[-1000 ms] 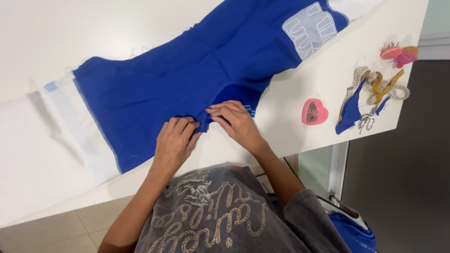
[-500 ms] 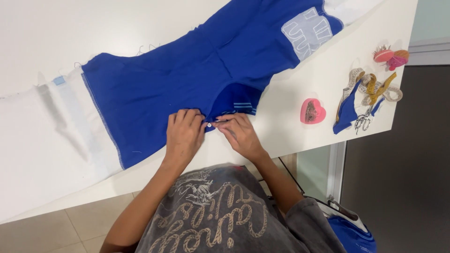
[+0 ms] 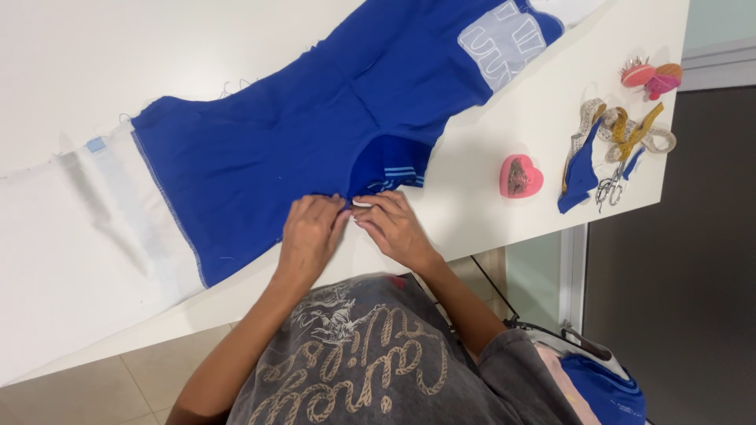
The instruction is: The person pins a blue fabric piece to a white fabric piece on a white table. They repeatedly pick up pins from a pink heart-shaped container and insert them into the fabric layers to secure them together.
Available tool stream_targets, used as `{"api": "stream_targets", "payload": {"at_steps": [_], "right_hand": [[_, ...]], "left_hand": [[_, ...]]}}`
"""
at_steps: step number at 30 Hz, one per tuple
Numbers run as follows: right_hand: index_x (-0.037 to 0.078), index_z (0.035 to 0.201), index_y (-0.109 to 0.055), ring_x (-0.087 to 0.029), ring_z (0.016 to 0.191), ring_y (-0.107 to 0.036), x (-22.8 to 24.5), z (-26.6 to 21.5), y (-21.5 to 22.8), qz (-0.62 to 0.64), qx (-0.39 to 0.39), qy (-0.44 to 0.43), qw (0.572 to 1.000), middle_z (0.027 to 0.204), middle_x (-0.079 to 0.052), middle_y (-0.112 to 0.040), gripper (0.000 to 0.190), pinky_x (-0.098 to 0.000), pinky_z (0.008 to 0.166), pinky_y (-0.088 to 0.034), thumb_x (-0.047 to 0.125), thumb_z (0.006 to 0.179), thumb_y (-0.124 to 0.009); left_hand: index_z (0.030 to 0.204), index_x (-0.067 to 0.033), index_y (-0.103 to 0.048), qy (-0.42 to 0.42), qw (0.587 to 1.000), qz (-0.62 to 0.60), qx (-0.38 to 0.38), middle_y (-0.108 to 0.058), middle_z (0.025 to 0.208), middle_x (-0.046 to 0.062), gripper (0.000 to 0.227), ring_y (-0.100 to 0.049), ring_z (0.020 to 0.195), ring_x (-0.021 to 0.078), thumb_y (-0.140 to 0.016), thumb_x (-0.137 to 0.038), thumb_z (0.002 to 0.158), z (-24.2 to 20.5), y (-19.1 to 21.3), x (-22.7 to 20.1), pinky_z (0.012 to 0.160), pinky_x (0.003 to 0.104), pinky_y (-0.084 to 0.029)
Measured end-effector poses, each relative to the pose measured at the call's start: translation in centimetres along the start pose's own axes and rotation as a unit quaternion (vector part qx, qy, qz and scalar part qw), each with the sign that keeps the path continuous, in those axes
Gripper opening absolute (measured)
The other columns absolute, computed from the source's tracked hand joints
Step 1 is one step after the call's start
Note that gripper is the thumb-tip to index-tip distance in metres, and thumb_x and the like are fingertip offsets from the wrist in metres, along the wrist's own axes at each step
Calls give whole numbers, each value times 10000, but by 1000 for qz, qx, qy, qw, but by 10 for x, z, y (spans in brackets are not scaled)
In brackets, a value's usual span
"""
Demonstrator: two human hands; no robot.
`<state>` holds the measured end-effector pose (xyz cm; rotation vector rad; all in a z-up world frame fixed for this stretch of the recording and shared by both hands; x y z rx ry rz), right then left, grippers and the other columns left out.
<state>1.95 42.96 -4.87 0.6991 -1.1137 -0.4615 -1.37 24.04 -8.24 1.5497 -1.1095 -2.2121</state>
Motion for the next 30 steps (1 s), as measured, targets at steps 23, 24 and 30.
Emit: {"api": "stream_targets", "payload": {"at_steps": [23, 24, 30], "right_hand": [[-2, 903, -714, -289, 680, -807, -78, 129, -5, 92, -140, -337, 927, 850, -145, -704, 115, -360, 576, -656, 32, 989, -782], [-2, 916, -711, -282, 692, -808, -78, 128, -6, 99, -139, -330, 928, 852, -141, -691, 100, -345, 578, -667, 19, 994, -771], [15, 933, -700, -265, 701, -791, -70, 126, -5, 50, -143, -293, 944, 840, -108, -650, 96, -324, 562, -663, 1, 1012, -753]], "left_hand": [[1205, -47, -614, 87, 988, 126, -8, -649, 1009, 108, 643, -653, 1042, 377, -982, -408, 821, 232, -4, 80, 921, 554, -489], [1143, -95, -688, 90, 985, 141, 36, -698, 961, 77, 549, -683, 994, 354, -965, -442, 821, 239, -16, 95, 881, 533, -502], [1079, -187, -739, 133, 984, 27, 116, -799, 957, 60, 328, -792, 954, 350, -937, -339, 866, 252, -6, 98, 802, 498, -620]]}}
Point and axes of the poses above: each hand's wrist, its own z-axis towards the middle knuckle, its own y-axis out of the back of the hand, x = y × z, the point moved 3 cm from there along z, towards the middle knuckle
